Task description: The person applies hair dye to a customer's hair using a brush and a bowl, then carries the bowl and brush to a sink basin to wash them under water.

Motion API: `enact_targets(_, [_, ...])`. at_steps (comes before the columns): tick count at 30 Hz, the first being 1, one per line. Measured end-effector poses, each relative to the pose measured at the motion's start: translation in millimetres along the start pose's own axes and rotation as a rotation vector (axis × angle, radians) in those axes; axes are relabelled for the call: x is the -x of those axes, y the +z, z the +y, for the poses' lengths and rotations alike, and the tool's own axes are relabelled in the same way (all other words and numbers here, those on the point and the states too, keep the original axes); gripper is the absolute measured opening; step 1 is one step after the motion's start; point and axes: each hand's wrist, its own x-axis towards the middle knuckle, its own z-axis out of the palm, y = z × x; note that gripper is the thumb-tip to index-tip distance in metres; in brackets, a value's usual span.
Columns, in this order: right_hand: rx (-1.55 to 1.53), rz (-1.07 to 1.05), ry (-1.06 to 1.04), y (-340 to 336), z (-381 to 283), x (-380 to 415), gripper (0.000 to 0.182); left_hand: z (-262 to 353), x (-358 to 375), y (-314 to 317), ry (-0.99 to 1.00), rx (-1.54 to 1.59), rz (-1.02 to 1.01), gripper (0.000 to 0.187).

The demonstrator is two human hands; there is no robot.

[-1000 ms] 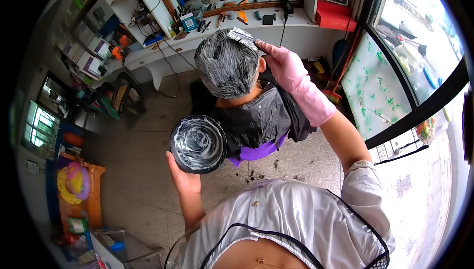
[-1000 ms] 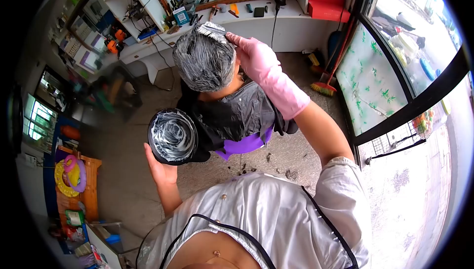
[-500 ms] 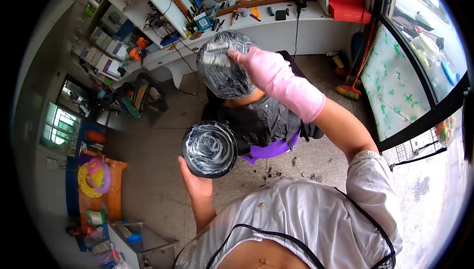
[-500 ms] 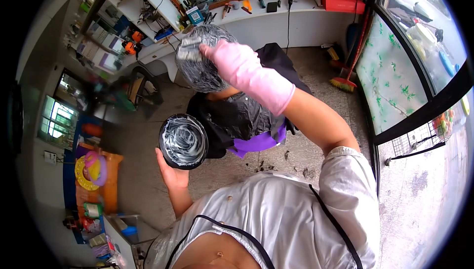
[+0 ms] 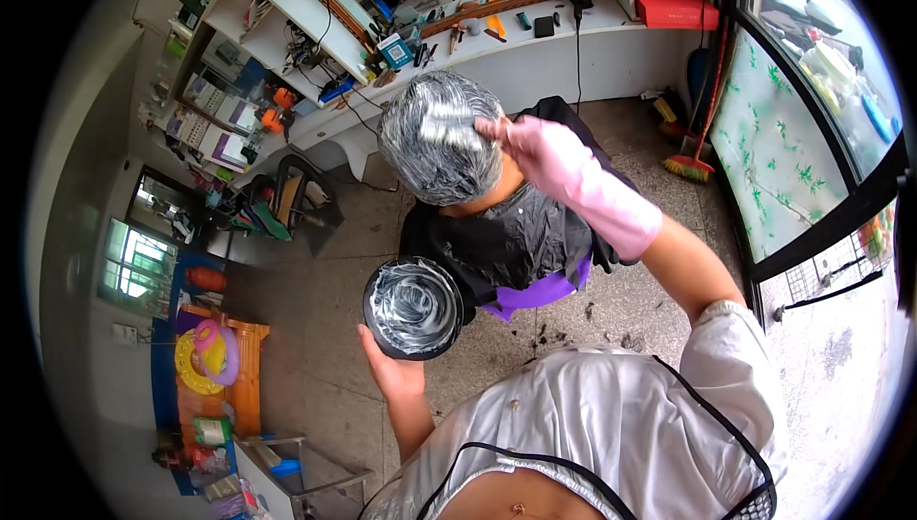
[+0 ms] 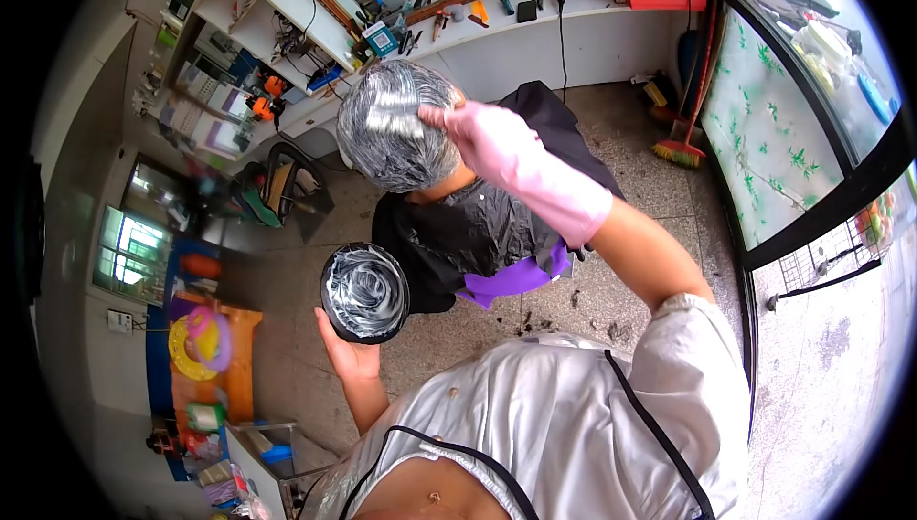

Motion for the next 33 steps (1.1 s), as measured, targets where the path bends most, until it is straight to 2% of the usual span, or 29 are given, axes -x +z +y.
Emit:
enact_targets(1, [-0.594, -0.013, 0.168, 3.8, 0.4, 3.4, 0.023, -0.6, -0.1, 0.3, -0.005, -0.009, 0.004, 0.053])
enact_targets(2, [-1.185, 0.077, 0.344, 7.9, -1.3, 6.9, 0.023, 2.7, -3.3, 1.6, -0.006, -0.018, 0.005, 0.053])
enact_targets(3, [-0.7, 0.024, 0.089, 3.9, 27.6, -1.1, 0.024, 3.9, -3.2, 4.1, -0.013, -0.011, 0.002, 0.053])
enact_targets(4, [-0.217, 0.091, -0.139, -1.5, 34.8, -7.5, 0.026, 4.8, -1.9, 5.6, -0.019, -0.005, -0.001, 0.052])
enact_targets(5, [0.16, 0.183, -0.25, -5.5, 40.3, -12.6, 0.027, 6.7, -1.5, 5.5, -0.021, -0.017, -0.003, 0.052])
enact_targets(6, [0.064, 0.218, -0.238, -3.2, 39.9, -16.7, 0.028, 6.6, -1.4, 7.1, -0.015, -0.02, 0.003, 0.053])
enact_targets(7, [0.036, 0.164, -0.15, -0.8, 40.2, -11.8, 0.028, 5.1, -2.4, 9.9, -0.011, -0.017, 0.006, 0.053])
enact_targets(9, [0.187, 0.205, -0.158, 14.8, 47.8, 7.2, 0.02, 4.7, 0.2, 19.1, -0.001, -0.04, -0.003, 0.053])
enact_targets(12, [-0.696, 0.098, 0.033, 44.4, 77.6, 15.0, 0.018, 5.4, -1.7, 17.5, -0.003, -0.06, -0.013, 0.053])
enact_targets(14, [-0.608, 0.123, -0.055, 37.6, 91.2, 9.1, 0.025, 5.2, -4.9, 14.1, -0.017, -0.049, -0.015, 0.053])
enact_targets(17, [-0.179, 0.221, -0.084, -0.9, 48.9, -10.8, 0.031, 5.2, -2.0, 11.5, -0.027, -0.04, -0.012, 0.053])
enact_targets(19, [-0.096, 0.221, -0.159, -5.4, 50.5, -22.0, 0.031, 4.3, -1.1, 13.7, -0.024, -0.041, -0.009, 0.053])
enact_targets(20, [-0.056, 0.167, -0.076, -5.2, 51.6, -18.0, 0.031, 4.0, 0.1, 15.0, -0.023, -0.051, -0.011, 0.053])
enact_targets(22, [0.158, 0.176, -0.191, 2.7, 57.2, -6.3, 0.032, 2.8, 0.3, 14.8, -0.006, -0.063, -0.02, 0.053])
enact_targets(24, [-0.617, 0.078, 0.039, 16.0, 58.5, -6.1, 0.028, 5.3, -2.9, 10.4, -0.002, -0.064, 0.001, 0.054])
enact_targets(25, [-0.733, 0.053, 0.082, 15.0, 54.3, -1.0, 0.027, 5.7, -4.1, 9.9, 0.001, -0.071, 0.017, 0.054])
enact_targets(26, [-0.514, 0.039, 0.0, 9.5, 49.3, 3.2, 0.026, 6.9, -4.3, 11.0, 0.004, -0.07, 0.017, 0.054])
enact_targets(27, [-0.144, 0.068, -0.126, -0.9, 36.9, 2.6, 0.025, 7.8, -3.3, 12.6, -0.005, -0.067, 0.024, 0.054])
enact_targets(28, [0.043, 0.111, -0.19, -7.4, 29.2, -6.6, 0.025, 8.7, -2.3, 13.4, -0.015, -0.066, 0.031, 0.053])
enact_targets(30, [0.199, 0.188, -0.271, -9.5, 31.3, -36.1, 0.034, 8.6, -3.1, 11.3, -0.012, -0.058, 0.027, 0.053])
enact_targets(33, [0.368, 0.137, -0.292, 4.7, 43.7, -48.8, 0.033, 6.5, -1.7, 13.2, -0.001, -0.049, 0.018, 0.053])
